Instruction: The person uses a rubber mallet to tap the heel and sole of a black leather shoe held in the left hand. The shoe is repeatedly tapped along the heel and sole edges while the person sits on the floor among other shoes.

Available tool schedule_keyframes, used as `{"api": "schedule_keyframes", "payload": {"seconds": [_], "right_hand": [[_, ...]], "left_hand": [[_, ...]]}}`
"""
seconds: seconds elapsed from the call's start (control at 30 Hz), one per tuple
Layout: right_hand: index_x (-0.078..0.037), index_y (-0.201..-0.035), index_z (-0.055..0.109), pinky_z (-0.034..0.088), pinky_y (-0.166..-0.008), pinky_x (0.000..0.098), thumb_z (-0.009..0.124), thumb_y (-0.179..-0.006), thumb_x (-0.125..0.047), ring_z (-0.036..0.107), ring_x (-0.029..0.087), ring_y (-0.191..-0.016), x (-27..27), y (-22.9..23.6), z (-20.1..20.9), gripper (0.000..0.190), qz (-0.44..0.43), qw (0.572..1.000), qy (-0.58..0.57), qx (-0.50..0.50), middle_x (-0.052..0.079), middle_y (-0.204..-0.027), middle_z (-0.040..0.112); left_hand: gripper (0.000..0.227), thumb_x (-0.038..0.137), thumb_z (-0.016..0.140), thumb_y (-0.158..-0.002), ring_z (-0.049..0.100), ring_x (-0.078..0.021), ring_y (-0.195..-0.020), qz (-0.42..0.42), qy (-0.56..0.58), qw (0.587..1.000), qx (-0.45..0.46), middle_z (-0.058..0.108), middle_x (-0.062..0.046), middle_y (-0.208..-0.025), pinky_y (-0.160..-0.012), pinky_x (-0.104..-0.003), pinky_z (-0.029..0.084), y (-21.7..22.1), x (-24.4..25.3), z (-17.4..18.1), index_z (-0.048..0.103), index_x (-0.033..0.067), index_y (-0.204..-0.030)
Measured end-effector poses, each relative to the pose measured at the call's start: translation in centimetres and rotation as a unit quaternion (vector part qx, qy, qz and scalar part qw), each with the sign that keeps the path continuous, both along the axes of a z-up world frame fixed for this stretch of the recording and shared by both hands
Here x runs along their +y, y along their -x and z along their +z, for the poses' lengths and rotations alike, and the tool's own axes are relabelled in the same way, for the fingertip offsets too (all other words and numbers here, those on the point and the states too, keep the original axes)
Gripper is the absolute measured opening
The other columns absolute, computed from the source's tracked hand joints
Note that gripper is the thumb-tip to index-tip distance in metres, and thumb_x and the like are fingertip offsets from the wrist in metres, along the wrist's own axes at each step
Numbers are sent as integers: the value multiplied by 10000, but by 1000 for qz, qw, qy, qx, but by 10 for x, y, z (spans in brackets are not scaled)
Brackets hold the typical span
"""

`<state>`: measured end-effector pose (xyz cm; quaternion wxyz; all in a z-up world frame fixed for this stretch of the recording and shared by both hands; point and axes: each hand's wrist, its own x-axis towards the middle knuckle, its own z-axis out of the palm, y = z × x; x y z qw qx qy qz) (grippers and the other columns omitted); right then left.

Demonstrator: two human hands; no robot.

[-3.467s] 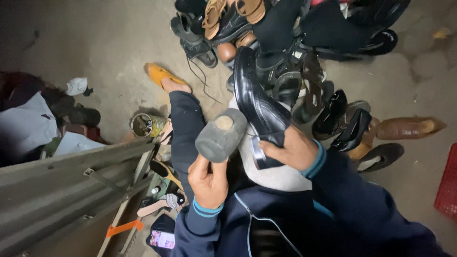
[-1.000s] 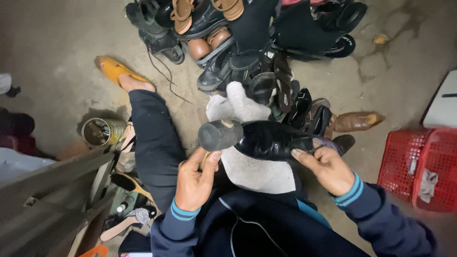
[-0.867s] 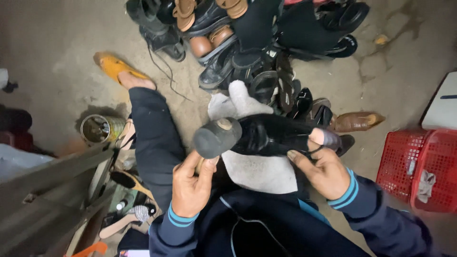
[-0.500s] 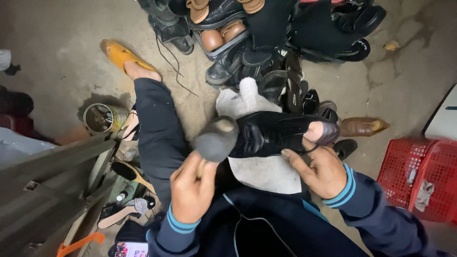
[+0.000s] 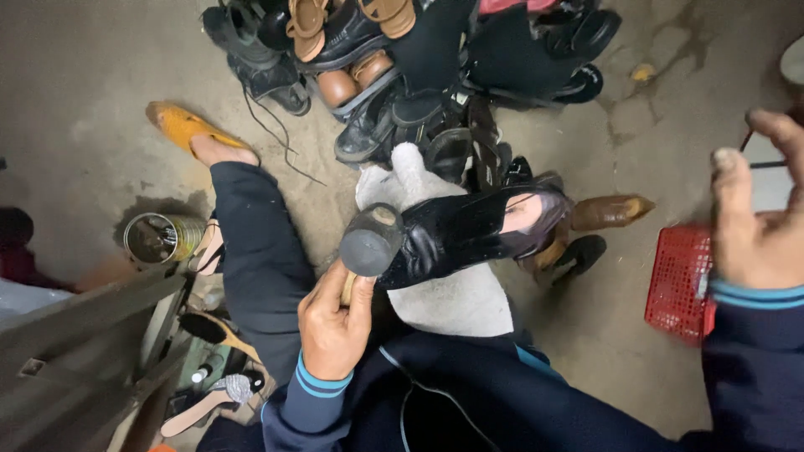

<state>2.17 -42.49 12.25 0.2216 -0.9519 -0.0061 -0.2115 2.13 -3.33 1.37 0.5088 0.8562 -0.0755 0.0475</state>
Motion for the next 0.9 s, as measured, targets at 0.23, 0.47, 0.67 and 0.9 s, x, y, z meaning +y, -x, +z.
{"api": "schedule_keyframes", "payload": {"seconds": [0.23,0.47,0.67,0.9], "right_hand": [[12,-1255,646,594,-1001,365,549,-1021,-115,725,247,-1084,62,-12,-27,284,103,935,-246,234,168,-1213,728],[-29,-1220,667,610,-915,310,648,-915,-187,780,170,-921,55,-27,-103,344,113,896,-175,393,63,-1056,809],[-4,-1147,646,555,-853,322,669,-916,21,635,131,-828,17,-21,-197,234,145,808,-424,383,41,-902,741],[5,-1039,613,554,-805,280,641,-905,90,635,90,-815,32,-27,-162,161,201,757,-485,390,-2,-852,704]], "left_hand": [[280,251,559,-1034,606,-270,-734,20,-18,1000,-10,650,-91,-825,-688,-381,500,7,-5,-1,660,20,-1156],[341,235,624,-1012,729,-316,-961,19,-46,996,-73,751,-143,-1118,-793,-394,572,9,-7,1,643,13,-1270],[315,185,673,-974,736,-431,-907,16,34,996,-78,774,-177,-1046,-699,-510,607,3,-12,3,710,71,-1265],[271,143,654,-974,739,-437,-855,16,61,996,-62,774,-164,-954,-665,-504,605,5,-10,4,715,67,-1226]]}}
